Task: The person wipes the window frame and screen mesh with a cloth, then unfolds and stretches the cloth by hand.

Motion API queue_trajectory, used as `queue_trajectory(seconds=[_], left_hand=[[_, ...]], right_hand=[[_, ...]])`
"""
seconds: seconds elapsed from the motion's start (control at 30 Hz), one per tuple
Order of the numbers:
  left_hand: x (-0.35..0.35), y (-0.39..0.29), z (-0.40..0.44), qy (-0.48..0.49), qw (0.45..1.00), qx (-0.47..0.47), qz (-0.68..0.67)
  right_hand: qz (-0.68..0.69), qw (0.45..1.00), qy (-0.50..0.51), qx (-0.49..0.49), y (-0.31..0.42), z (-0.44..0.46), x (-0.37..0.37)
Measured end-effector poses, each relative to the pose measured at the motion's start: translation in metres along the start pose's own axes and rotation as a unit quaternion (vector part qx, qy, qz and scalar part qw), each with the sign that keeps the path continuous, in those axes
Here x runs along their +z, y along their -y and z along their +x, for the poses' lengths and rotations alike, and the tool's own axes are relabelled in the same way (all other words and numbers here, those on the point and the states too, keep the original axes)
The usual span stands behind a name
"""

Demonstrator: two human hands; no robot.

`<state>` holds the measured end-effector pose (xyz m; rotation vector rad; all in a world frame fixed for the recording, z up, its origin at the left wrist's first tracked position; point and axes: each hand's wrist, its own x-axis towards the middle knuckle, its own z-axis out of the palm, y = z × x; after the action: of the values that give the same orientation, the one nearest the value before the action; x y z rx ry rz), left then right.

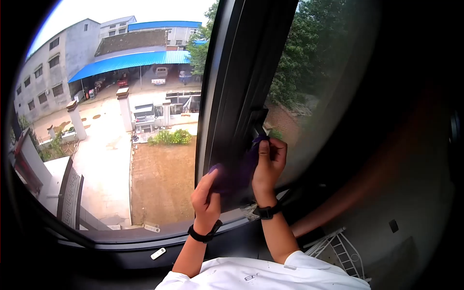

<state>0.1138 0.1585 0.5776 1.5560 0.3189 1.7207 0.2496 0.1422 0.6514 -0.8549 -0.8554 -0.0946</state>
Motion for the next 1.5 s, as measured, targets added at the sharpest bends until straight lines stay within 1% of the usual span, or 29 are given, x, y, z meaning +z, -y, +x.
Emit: queue_trajectory(seconds=[0.03,0.07,0.1,0.17,0.2,0.27,0.33,0.37,0.4,0.47,0.5,0.53,0.6,0.63,0.67,0.73,0.77,0.8,0.83,0.9,0.97,1.03,1.13,1.2,1.23,1.27,1.3,1.47,1.5], left_hand=[[0.006,0.003,-0.002,-0.007,0.997,-0.045,-0.063],[0.013,0.002,0.001,-0.022,0.994,-0.062,-0.085],[0.015,0.011,0.000,-0.006,0.997,-0.052,-0.055],[0.013,0.025,-0.001,0.021,0.999,-0.037,0.011],[0.013,0.022,0.002,0.026,0.999,-0.038,0.013],[0.016,0.024,0.010,0.060,0.996,-0.061,0.016],[0.023,0.017,0.028,0.094,0.995,-0.025,0.002],[0.028,0.019,0.037,0.092,0.995,0.020,0.017],[0.033,0.016,0.040,0.092,0.995,0.017,0.019],[0.047,0.012,0.048,0.070,0.997,-0.022,-0.022],[0.056,0.016,0.044,0.047,0.998,-0.007,-0.027],[0.064,0.015,0.040,0.031,0.997,-0.036,-0.057],[0.067,0.014,0.033,0.023,0.995,-0.074,-0.058],[0.066,0.018,0.030,0.032,0.995,-0.080,-0.056],[0.065,0.024,0.030,0.037,0.994,-0.084,-0.063],[0.066,0.025,0.033,0.045,0.992,-0.091,-0.068],[0.068,0.020,0.038,0.043,0.998,-0.041,-0.035],[0.069,0.015,0.043,0.042,0.999,0.012,-0.001],[0.071,0.012,0.046,0.049,0.998,-0.020,-0.028],[0.074,0.002,0.057,0.054,0.997,-0.030,-0.043],[0.072,0.004,0.057,0.049,0.996,-0.042,-0.067],[0.068,0.010,0.060,0.155,0.976,-0.143,-0.057],[0.076,0.025,0.058,0.147,0.971,-0.135,-0.132],[0.079,0.023,0.055,0.154,0.961,-0.173,-0.152],[0.083,0.026,0.053,0.139,0.966,-0.151,-0.159],[0.087,0.031,0.051,0.125,0.970,-0.128,-0.165],[0.090,0.037,0.050,0.128,0.979,-0.094,-0.131],[0.089,0.045,0.052,0.167,0.972,-0.094,-0.138],[0.087,0.049,0.053,0.193,0.967,-0.096,-0.133]], right_hand=[[-0.020,0.999,-0.008,0.026,-0.008,-0.008,-0.007],[-0.034,0.998,-0.012,0.052,-0.017,-0.018,-0.014],[-0.026,0.996,-0.017,0.089,-0.023,-0.027,-0.019],[-0.023,0.996,-0.005,0.084,-0.021,-0.031,-0.021],[-0.024,0.996,0.007,0.084,-0.016,-0.027,-0.021],[-0.041,0.997,0.028,0.052,-0.002,-0.005,-0.015],[-0.045,0.999,0.029,-0.002,0.018,0.015,0.001],[-0.049,0.998,0.035,-0.006,0.025,0.022,0.007],[-0.053,0.998,0.043,-0.011,0.030,0.025,0.010],[-0.059,0.998,0.032,-0.019,0.029,0.018,0.010],[-0.066,0.997,0.017,-0.028,0.027,0.016,0.009],[-0.063,0.997,0.014,-0.032,0.023,0.012,0.006],[-0.098,0.995,0.016,0.006,0.011,-0.004,-0.001],[-0.094,0.995,0.008,-0.019,0.007,-0.008,0.000],[-0.096,0.995,0.000,-0.014,0.008,-0.009,-0.002],[-0.141,0.986,0.030,-0.083,0.017,0.003,0.000],[-0.163,0.981,0.026,-0.106,0.024,0.013,0.005],[-0.171,0.973,0.028,-0.155,0.023,0.026,0.008],[-0.170,0.975,0.043,-0.137,0.031,0.034,0.018],[-0.167,0.976,0.063,-0.122,0.040,0.041,0.031],[-0.204,0.964,0.075,-0.155,0.038,0.044,0.036],[-0.203,0.963,0.073,-0.164,0.030,0.042,0.035],[-0.223,0.958,0.070,-0.169,0.032,0.039,0.030],[-0.238,0.956,0.064,-0.156,0.037,0.036,0.030],[-0.245,0.955,0.067,-0.153,0.036,0.037,0.030],[-0.256,0.945,0.076,-0.188,0.035,0.039,0.029],[-0.266,0.934,0.085,-0.223,0.034,0.039,0.029],[-0.281,0.923,0.096,-0.246,0.034,0.043,0.030],[-0.302,0.909,0.105,-0.269,0.034,0.045,0.030]])
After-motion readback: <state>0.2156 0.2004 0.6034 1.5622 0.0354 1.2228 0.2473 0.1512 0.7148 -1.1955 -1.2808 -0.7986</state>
